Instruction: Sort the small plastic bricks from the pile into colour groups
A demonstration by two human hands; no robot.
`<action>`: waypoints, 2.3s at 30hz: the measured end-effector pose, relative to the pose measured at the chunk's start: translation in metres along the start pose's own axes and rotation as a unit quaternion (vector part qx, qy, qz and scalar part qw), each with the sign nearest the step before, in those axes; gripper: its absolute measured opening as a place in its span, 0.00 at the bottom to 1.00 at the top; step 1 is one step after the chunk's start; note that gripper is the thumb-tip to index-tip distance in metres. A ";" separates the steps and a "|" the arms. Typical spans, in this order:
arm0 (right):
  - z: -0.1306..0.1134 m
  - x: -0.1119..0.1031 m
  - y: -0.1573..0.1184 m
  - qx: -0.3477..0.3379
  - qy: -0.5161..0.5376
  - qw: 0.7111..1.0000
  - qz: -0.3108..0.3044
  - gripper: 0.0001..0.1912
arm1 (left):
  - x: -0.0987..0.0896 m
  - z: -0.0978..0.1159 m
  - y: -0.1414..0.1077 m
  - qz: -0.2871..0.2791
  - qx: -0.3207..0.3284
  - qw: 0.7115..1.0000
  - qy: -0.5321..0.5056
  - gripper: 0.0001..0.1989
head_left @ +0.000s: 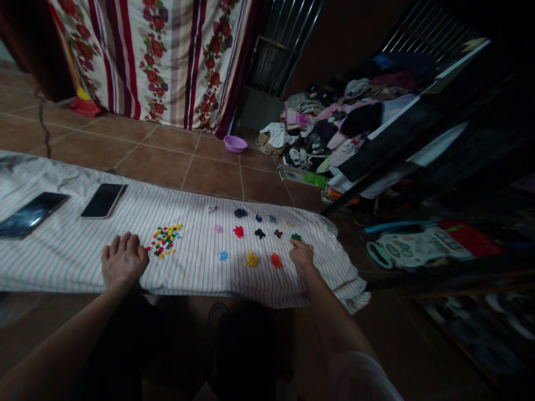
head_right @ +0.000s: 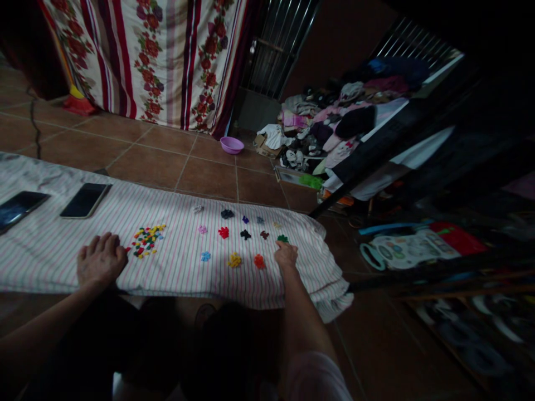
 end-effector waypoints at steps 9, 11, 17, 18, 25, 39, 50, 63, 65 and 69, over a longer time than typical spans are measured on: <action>-0.006 -0.011 -0.005 0.015 0.069 0.997 0.010 0.21 | 0.005 -0.004 -0.001 0.000 0.000 1.000 -0.006 0.23; -0.011 -0.014 -0.010 0.007 0.083 0.996 0.017 0.20 | 0.007 -0.006 0.000 0.001 -0.001 1.000 -0.003 0.23; -0.037 -0.017 -0.023 -0.066 0.107 0.992 0.024 0.18 | 0.010 -0.007 0.000 -0.009 -0.016 1.000 0.001 0.24; -0.042 -0.017 -0.025 -0.077 0.109 0.991 0.020 0.17 | 0.011 -0.008 0.000 -0.011 -0.017 1.000 -0.003 0.25; -0.078 -0.013 -0.052 -0.132 0.097 0.986 0.009 0.16 | 0.014 -0.009 0.000 0.002 -0.007 1.000 -0.005 0.25; -0.191 -0.006 -0.115 -0.275 0.142 0.950 -0.051 0.16 | 0.014 -0.011 -0.001 0.009 -0.008 1.000 -0.007 0.25; -0.278 0.016 -0.169 -0.375 0.175 0.903 -0.117 0.14 | 0.011 -0.009 0.000 0.014 -0.014 1.000 -0.025 0.25; -0.342 0.030 -0.200 -0.408 0.150 0.884 -0.174 0.15 | 0.011 -0.009 0.001 0.013 -0.011 1.000 -0.013 0.24; -0.348 0.030 -0.201 -0.407 0.143 0.885 -0.175 0.15 | 0.011 -0.009 0.001 0.012 -0.011 1.000 -0.011 0.25; -0.358 0.029 -0.202 -0.410 0.136 0.885 -0.174 0.16 | 0.011 -0.009 0.000 0.012 -0.009 1.000 -0.014 0.25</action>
Point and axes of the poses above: each hand's wrist, its own y-axis towards the middle knuckle, its own x-axis out of the palm, z = x × y, the point moved 4 cm from there along y, towards the middle knuckle, and after that the axes turned 8 degrees about x, right-handed, at the moved point
